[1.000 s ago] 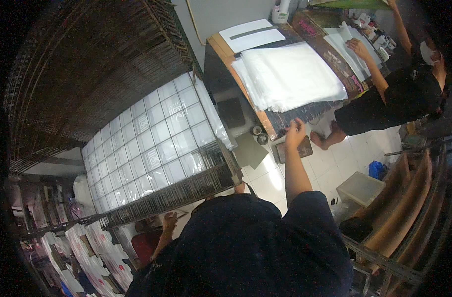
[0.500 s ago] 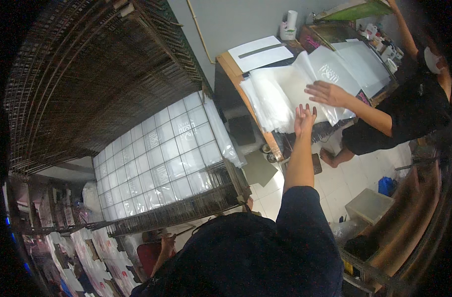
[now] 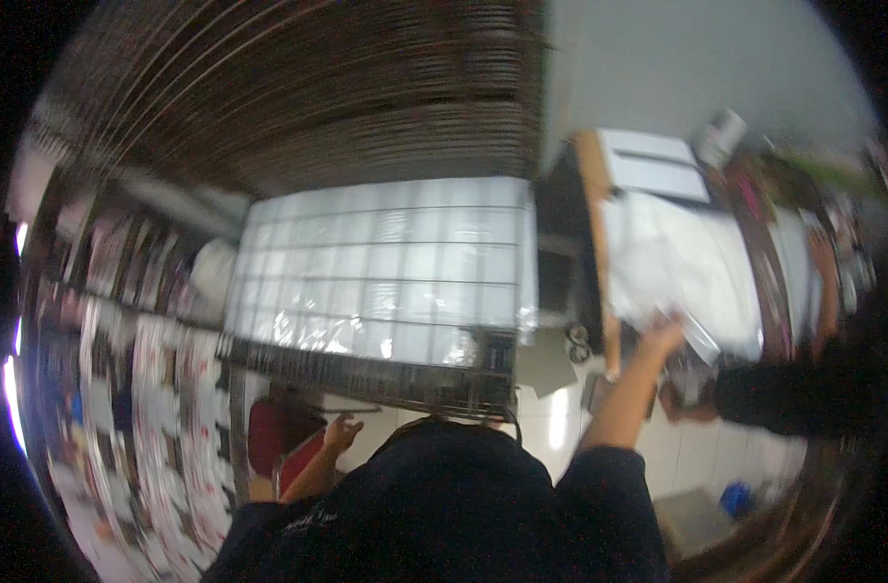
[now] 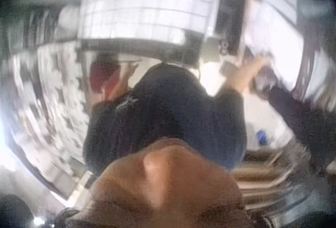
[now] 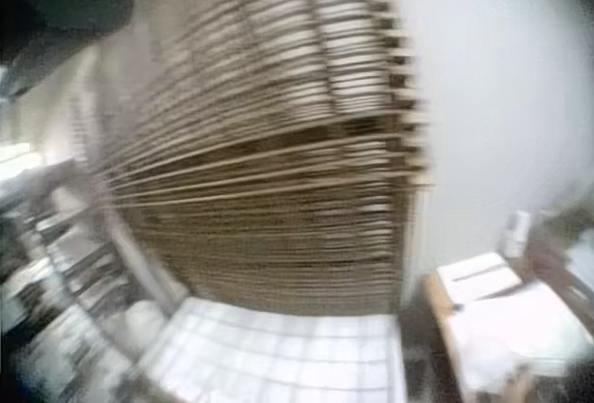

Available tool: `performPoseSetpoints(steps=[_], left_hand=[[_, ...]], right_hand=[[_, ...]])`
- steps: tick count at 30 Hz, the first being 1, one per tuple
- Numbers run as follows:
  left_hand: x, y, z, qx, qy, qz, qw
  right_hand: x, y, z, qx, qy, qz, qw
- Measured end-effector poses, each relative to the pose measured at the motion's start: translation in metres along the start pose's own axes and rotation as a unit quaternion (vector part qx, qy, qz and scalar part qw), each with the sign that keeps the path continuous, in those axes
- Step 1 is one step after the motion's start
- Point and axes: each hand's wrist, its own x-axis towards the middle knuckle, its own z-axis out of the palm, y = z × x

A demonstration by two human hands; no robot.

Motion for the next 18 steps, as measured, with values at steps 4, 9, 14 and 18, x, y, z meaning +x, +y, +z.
performPoseSetpoints(steps=[4, 9, 14, 18], left_hand=[[0.003, 0.003, -0.006, -0.072, -0.029, -0.025, 0.997], [0.022, -0.036, 0.028, -0.124, 0.037, -0.027, 0.991], [0.041, -0.055, 0.034, -0.161, 0.01, -0.032, 0.986], [0.064, -0.087, 0.027, -0.175, 0.003, -0.029, 0.984]], right_hand=[[-0.042, -0.056, 0.048, -0.122, -0.027, -0.194, 0.973], [-0.206, -0.08, 0.125, -0.239, -0.302, -0.295, 0.874], [-0.35, -0.047, 0.167, -0.333, -0.612, -0.247, 0.673], [-0.434, 0.008, 0.198, -0.431, -0.74, -0.156, 0.492]])
